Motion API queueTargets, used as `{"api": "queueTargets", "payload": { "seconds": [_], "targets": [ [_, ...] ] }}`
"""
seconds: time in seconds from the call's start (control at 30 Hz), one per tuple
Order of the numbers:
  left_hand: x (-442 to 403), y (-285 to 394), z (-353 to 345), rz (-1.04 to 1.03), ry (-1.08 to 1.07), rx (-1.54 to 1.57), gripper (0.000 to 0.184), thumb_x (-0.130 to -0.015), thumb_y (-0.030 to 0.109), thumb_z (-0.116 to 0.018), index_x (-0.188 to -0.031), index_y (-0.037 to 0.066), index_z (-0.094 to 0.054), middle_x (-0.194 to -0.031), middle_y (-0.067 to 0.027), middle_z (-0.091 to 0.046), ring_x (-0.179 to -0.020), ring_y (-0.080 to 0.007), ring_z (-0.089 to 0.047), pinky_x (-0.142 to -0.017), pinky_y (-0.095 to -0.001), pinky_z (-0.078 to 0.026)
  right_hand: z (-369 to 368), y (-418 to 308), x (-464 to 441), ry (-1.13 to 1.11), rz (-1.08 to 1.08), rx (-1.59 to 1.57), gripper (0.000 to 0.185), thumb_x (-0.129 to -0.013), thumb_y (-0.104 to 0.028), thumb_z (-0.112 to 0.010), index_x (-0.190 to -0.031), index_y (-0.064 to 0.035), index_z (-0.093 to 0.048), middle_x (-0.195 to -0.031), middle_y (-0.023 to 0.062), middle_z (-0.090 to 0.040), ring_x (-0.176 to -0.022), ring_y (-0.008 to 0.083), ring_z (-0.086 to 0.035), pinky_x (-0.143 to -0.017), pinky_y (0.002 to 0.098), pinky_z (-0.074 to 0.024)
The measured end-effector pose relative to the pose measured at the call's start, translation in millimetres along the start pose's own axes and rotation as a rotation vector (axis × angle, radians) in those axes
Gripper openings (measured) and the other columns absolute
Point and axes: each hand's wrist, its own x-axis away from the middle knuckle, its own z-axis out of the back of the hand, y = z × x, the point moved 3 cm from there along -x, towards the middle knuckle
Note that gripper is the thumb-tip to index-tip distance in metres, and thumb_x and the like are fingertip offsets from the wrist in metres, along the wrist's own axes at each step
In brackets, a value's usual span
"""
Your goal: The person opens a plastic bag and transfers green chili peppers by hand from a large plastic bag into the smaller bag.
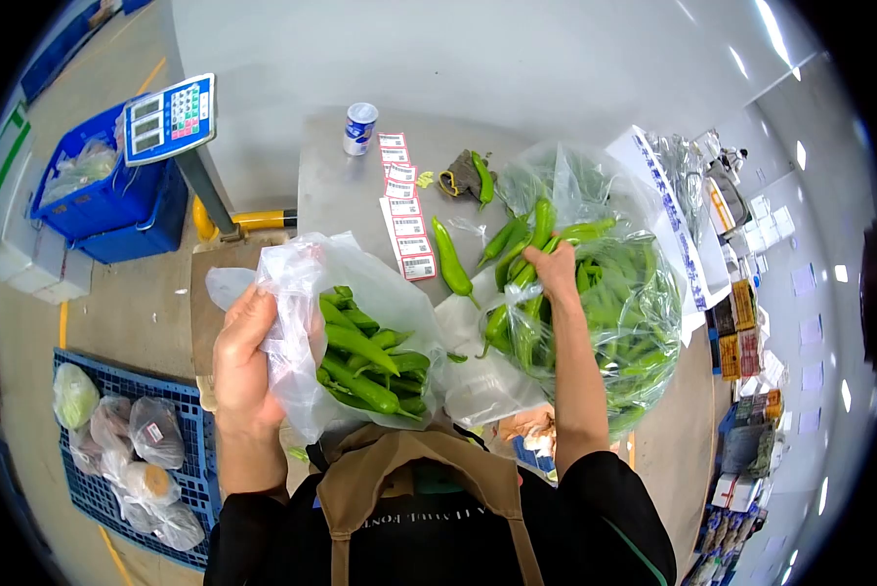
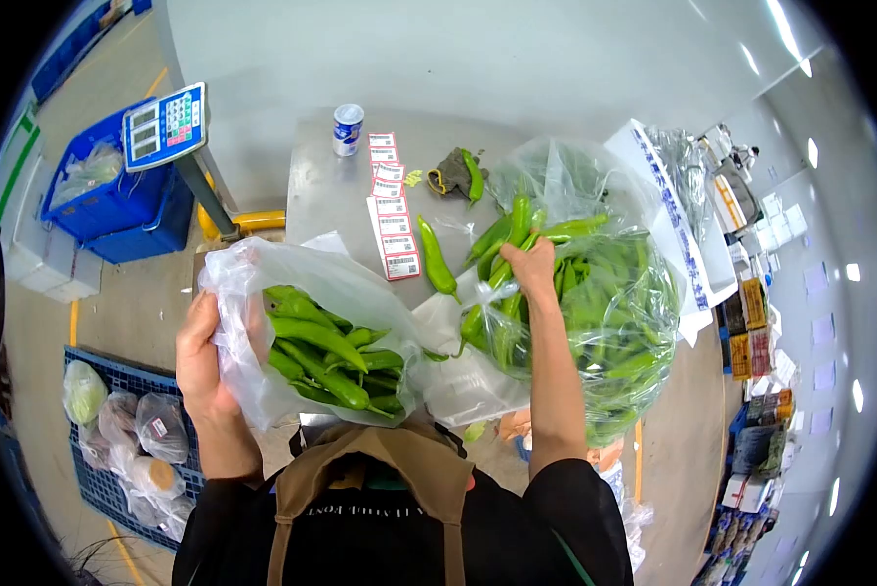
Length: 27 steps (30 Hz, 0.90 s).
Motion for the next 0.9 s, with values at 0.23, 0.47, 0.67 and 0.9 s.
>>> {"api": "queueTargets", "payload": {
  "seconds": [0.23,0.47,0.67,0.9],
  "targets": [
    [-10.7,-5.3,-4.5,0.001,0.056,0.091,0.034,-0.093,0.019,-0.047,-0.12,-0.001,-0.05,-0.094,-0.0064,-0.061,-0.075,-0.0123,-0.057,-0.064,-0.0242,-0.047,17.0,-83.4,20.3,0.2,0.367,-0.028,0.021,-0.07,-0.005,-0.067,-0.088,0.0004,-0.056,-0.075,0.003,-0.059,-0.065,0.0101,-0.052,-0.058,0.0261,-0.0435],
    [-24.1,-7.5,9.5,0.019,0.053,0.2,0.031,-0.093,0.015,-0.048,-0.121,0.001,-0.05,-0.105,-0.0067,-0.061,-0.087,-0.0151,-0.061,-0.077,-0.0288,-0.051,31.1,-161.4,39.2,0.266,0.747,-0.045,0.038,-0.07,0.003,-0.067,-0.106,-0.0011,-0.056,-0.101,0.0088,-0.059,-0.091,0.0163,-0.058,-0.081,0.0304,-0.0484],
    [-36.4,-3.9,0.6,0.015,0.112,0.196,0.027,-0.094,0.02,-0.048,-0.116,0.004,-0.053,-0.102,-0.0038,-0.06,-0.088,-0.0133,-0.059,-0.079,-0.0278,-0.049,7.0,-232.3,75.3,-0.15,0.961,-0.564,0.043,-0.069,-0.002,-0.065,-0.109,-0.0016,-0.052,-0.105,0.0167,-0.053,-0.096,0.0291,-0.054,-0.086,0.0445,-0.0464],
    [-30.6,9.6,-3.6,0.002,0.058,0.036,0.029,-0.092,0.018,-0.05,-0.116,0.002,-0.052,-0.103,-0.0035,-0.06,-0.086,-0.0115,-0.058,-0.076,-0.0265,-0.049,-128.8,-189.6,134.9,-0.908,0.595,-0.398,0.047,-0.064,-0.013,-0.073,-0.107,-0.0051,-0.054,-0.11,0.0093,-0.055,-0.098,0.0199,-0.055,-0.087,0.0341,-0.0437]
  ]
}}
